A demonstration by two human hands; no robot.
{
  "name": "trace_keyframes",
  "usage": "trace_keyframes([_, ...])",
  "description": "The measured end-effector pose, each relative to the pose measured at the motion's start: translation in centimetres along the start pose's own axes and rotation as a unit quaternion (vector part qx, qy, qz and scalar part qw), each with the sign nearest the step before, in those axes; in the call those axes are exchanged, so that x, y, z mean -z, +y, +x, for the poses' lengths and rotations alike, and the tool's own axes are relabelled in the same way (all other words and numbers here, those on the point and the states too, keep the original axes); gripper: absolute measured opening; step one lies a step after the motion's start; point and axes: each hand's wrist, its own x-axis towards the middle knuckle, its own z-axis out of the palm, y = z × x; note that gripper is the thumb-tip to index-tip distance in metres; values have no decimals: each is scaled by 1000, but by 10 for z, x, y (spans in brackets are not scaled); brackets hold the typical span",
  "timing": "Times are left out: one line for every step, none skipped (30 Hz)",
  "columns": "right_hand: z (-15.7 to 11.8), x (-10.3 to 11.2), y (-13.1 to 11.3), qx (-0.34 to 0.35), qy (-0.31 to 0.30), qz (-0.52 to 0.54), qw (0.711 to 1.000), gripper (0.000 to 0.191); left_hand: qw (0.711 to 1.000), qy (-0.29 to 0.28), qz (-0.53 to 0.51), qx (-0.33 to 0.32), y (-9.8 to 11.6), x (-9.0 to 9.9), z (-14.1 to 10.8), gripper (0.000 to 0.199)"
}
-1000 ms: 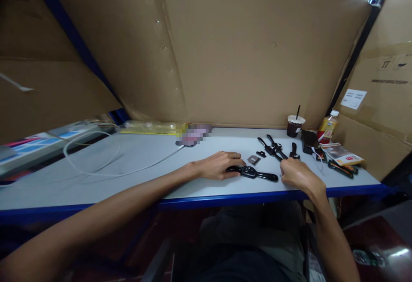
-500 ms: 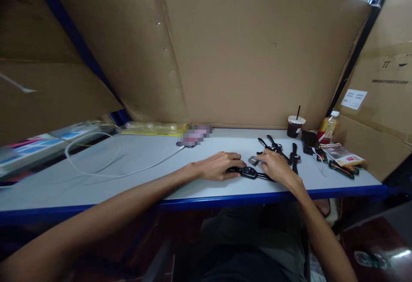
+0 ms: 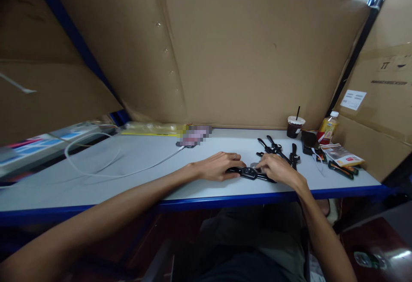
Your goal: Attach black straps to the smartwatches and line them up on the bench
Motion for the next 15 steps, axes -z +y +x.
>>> trace_keyframes([-2,3,1,-1,-6,6,1000,41,1000,-2,2,0,0,0,0,30])
trace_keyframes([-5,5,2,-9,-12,8,1000,38,1000,-3,5,0,0,0,0,31])
trace_keyframes([-7,7,3,-21,-18,9,1000,36,1000,-4,7,0,0,0,0,31])
trace_keyframes([-9,9,5,-36,-21,7,999,34,1000,-5,8,0,0,0,0,31])
trace_keyframes([-11,9,6,-48,-23,5,999,33,1000,-5,9,0,0,0,0,31])
trace_keyframes([-11,9,7,-58,-24,1,998,33,1000,-4,10,-1,0,0,0,31])
trace_keyframes([-11,8,8,-62,-26,-2,998,33,1000,-4,10,-1,0,0,0,31])
trace_keyframes([-10,7,9,-60,-27,-5,998,33,1000,-3,10,-1,0,0,-1,31])
trace_keyframes([-8,5,9,-54,-27,-7,998,33,1000,-2,10,-2,0,0,-1,31])
trace_keyframes([-6,2,9,-47,-26,-8,999,33,1000,-1,10,-3,0,0,-1,31])
trace_keyframes([-4,0,9,-41,-24,-7,999,33,1000,0,10,-5,0,0,-1,31])
trace_keyframes([-2,-3,8,-36,-19,-5,999,34,1000,1,10,-5,0,-1,-1,31])
trace_keyframes([0,-5,7,-31,-15,-2,999,34,1000,2,10,-6,0,-1,-1,31])
trace_keyframes([1,-6,6,-28,-12,3,1000,35,1000,2,11,-6,0,-1,-1,31])
trace_keyframes([2,-7,5,-23,-11,8,1000,35,1000,0,12,-5,-1,-1,-1,31])
